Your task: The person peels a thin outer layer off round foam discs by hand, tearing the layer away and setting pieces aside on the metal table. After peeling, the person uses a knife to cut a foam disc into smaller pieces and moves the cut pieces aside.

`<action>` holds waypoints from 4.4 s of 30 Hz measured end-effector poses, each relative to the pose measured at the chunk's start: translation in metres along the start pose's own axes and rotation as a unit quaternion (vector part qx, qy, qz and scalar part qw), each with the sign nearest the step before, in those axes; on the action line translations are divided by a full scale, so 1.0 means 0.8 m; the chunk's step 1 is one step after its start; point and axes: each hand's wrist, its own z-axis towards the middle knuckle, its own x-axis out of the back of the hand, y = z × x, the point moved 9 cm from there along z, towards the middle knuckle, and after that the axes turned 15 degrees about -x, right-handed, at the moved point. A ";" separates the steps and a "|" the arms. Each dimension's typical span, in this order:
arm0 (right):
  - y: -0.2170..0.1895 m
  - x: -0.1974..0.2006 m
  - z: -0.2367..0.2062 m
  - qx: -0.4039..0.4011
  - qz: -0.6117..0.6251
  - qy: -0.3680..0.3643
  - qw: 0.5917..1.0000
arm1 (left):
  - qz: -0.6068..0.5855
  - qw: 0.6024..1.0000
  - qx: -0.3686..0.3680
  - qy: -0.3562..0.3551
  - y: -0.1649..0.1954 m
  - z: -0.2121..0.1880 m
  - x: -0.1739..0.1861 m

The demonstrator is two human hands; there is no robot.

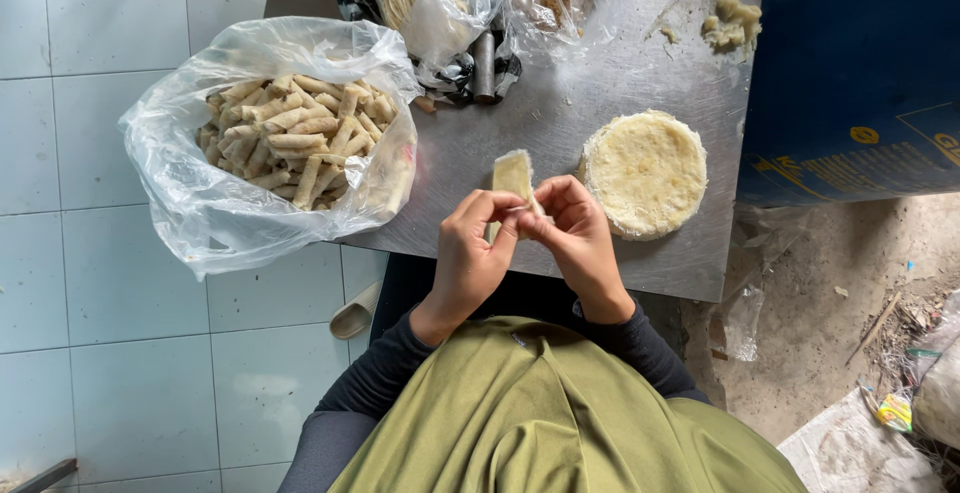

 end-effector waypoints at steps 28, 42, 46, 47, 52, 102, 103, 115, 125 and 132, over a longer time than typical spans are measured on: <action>-0.001 -0.006 -0.009 0.040 -0.017 0.022 0.999 | 0.002 1.000 0.005 -0.006 -0.005 0.001 -0.011; 0.025 -0.003 0.003 -0.033 0.180 -0.098 0.978 | -0.496 0.823 0.258 0.099 -0.080 -0.042 -0.062; 0.035 -0.002 0.001 -0.086 0.221 -0.088 0.967 | -0.320 0.934 0.156 0.029 -0.057 -0.032 -0.048; 0.028 0.002 0.000 -0.049 0.133 -0.061 0.988 | -0.233 0.962 0.139 0.029 -0.057 -0.031 -0.040; 0.011 0.029 -0.004 0.054 -0.032 0.077 0.995 | -0.174 0.975 0.113 0.075 -0.067 -0.032 -0.028; -0.015 0.008 -0.009 -0.024 0.029 -0.061 0.997 | -0.215 0.965 0.145 -0.028 -0.050 -0.017 -0.041; -0.015 0.008 -0.011 -0.017 -0.034 -0.046 0.998 | -0.187 0.973 0.138 -0.021 -0.046 -0.014 -0.035; -0.039 0.056 -0.004 0.031 0.209 -0.022 0.977 | -0.309 0.936 0.108 0.128 -0.074 -0.011 -0.005; -0.061 0.080 -0.017 0.071 0.197 0.034 0.977 | -0.175 0.979 0.096 0.027 -0.058 -0.006 -0.011; -0.145 0.153 -0.069 0.225 0.174 0.090 0.954 | -0.205 0.957 0.160 0.130 -0.091 -0.003 0.037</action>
